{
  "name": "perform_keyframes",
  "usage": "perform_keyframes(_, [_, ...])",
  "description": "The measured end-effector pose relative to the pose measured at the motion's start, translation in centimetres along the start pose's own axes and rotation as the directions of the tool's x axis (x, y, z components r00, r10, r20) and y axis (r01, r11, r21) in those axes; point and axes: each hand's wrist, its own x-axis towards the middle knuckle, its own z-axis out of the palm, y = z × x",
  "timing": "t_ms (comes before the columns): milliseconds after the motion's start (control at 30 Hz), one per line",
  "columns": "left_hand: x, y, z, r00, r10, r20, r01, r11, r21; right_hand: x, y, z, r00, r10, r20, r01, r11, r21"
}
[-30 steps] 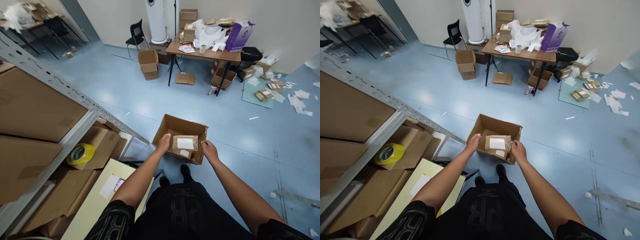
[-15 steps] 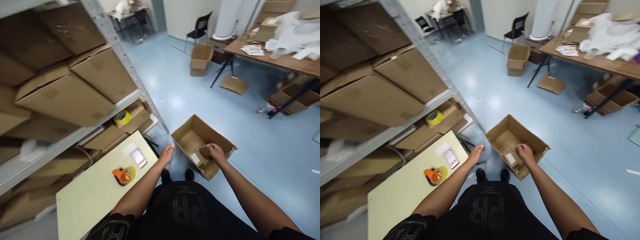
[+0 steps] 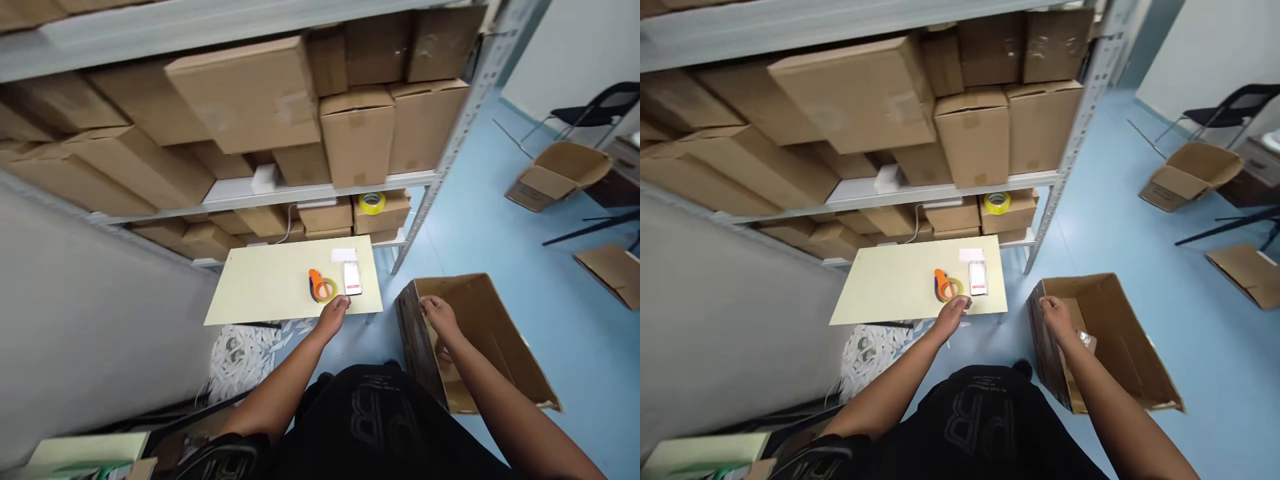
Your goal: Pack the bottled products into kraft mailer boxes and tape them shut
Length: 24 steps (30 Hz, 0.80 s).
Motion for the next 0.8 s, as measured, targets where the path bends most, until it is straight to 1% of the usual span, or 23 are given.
perform_keyframes(100, [-2.2, -2.8, -5.4, 0.996, -0.008, -0.088, 0.005, 0.999, -0.036, -1.3, -2.3, 5.2, 0.998, -0.025, 0.049, 0.024, 1.0, 0.016])
perform_keyframes(267, [-5.8, -7.0, -14.5, 0.976, -0.007, -0.217, -0.009, 0.997, -0.074, -4.8, -6.2, 13.7, 0.991, -0.022, 0.135, 0.017, 0.999, 0.038])
perform_keyframes(333, [-7.1, -8.3, -17.8, 0.964, -0.017, -0.265, -0.005, 0.997, -0.082, -6.2, -7.7, 16.6, 0.987, -0.024, 0.162, 0.019, 0.999, 0.034])
perform_keyframes(400, [-8.2, -9.2, -20.5, 0.95, -0.022, -0.312, -0.007, 0.996, -0.092, -7.3, -9.0, 19.3, 0.982, -0.037, 0.187, 0.031, 0.999, 0.035])
perform_keyframes(500, [-9.6, -10.3, -23.7, 0.924, -0.032, -0.382, -0.015, 0.992, -0.122, -8.5, -10.7, 22.8, 0.966, -0.064, 0.251, 0.061, 0.998, 0.021])
perform_keyframes(633, [-11.1, -11.4, -26.4, 0.88, -0.078, -0.469, -0.017, 0.981, -0.195, -8.9, -12.8, 27.0, 0.926, -0.118, 0.358, 0.14, 0.99, -0.037])
perform_keyframes(733, [-12.1, -12.2, -27.9, 0.836, -0.126, -0.533, -0.009, 0.97, -0.244, -8.2, -14.3, 30.3, 0.877, -0.174, 0.448, 0.233, 0.969, -0.081])
perform_keyframes(800, [-12.7, -12.7, -28.9, 0.8, -0.164, -0.578, 0.008, 0.965, -0.263, -7.3, -15.3, 32.8, 0.832, -0.226, 0.507, 0.319, 0.942, -0.103])
